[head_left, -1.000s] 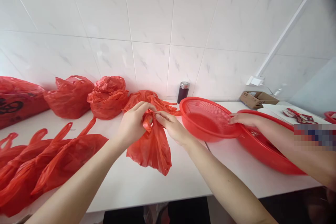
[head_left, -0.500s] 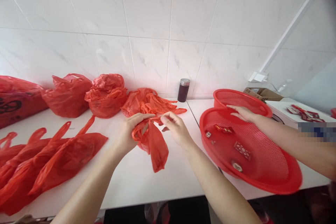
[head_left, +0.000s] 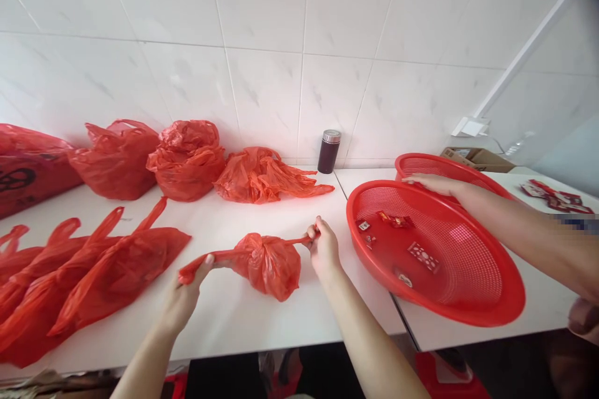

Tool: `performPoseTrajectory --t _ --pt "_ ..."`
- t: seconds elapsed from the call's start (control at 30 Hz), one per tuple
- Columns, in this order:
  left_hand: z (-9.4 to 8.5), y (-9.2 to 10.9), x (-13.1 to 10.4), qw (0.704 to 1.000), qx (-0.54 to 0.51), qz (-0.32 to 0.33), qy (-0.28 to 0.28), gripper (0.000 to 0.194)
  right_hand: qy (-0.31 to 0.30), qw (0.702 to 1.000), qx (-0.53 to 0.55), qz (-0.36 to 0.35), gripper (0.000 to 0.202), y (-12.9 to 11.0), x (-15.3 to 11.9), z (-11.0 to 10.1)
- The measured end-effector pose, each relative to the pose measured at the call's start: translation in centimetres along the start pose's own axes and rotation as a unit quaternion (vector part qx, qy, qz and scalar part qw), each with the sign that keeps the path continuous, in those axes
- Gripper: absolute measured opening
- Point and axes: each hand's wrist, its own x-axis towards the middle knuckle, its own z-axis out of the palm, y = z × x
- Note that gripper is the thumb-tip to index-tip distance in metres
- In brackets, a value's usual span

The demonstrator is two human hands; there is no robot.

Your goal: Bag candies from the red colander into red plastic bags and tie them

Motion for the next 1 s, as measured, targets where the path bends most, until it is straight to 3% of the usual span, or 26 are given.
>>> performPoseTrajectory --t 0.07,0.13,0.23,0.3,0.37,0.43,0.5,0.57,0.77,1.0 --pt "0.1 -1.7 -0.8 0.999 -0.03 -0.037 -0.004 0.041 0.035 0.999 -0.018 0.012 0.034 1.2 0.9 -0.8" --pt "1.0 -1.9 -1.1 0.998 -0.05 -0.044 0.014 0.046 0.044 0.997 -0.057 0.003 0.033 1.7 1.3 -0.9" --pt "3.0 -0.6 -0.5 0.998 -0.014 0.032 0.042 0.045 0.001 0.973 -0.218 -0.073 0.028 1.6 0.5 -0.2" --pt "4.6 0.2 0.5 0.994 0.03 0.09 0.046 0.041 -0.038 0.917 -0.364 -0.161 0.028 1.8 -0.6 0.4" --pt "6.3 0.5 1.7 0.991 0.058 0.111 0.039 0.036 -0.049 0.836 -0.492 -0.239 0.03 2.6 -1.6 0.6" --pt "7.8 0.2 2.8 0.991 0.073 0.11 0.016 0.03 -0.046 0.767 -0.581 -0.268 0.031 3.6 -2.0 0.5" --pt "8.9 -0.4 3.6 0.99 0.094 0.109 -0.007 0.024 -0.044 0.731 -0.625 -0.27 0.032 4.4 -1.8 -0.1" --pt "9.4 -0.8 4.2 0.988 0.114 0.1 -0.02 0.019 -0.057 0.729 -0.623 -0.277 0.032 4.6 -1.0 -1.0" --pt "7.7 -1.3 4.8 0.986 0.155 0.056 -0.027 0.015 -0.098 0.801 -0.535 -0.25 0.028 3.4 1.8 -4.0" --pt "8.0 -1.0 5.5 0.976 0.211 0.02 -0.052 0.024 -0.062 0.814 -0.544 -0.197 0.027 2.6 3.3 -5.8"
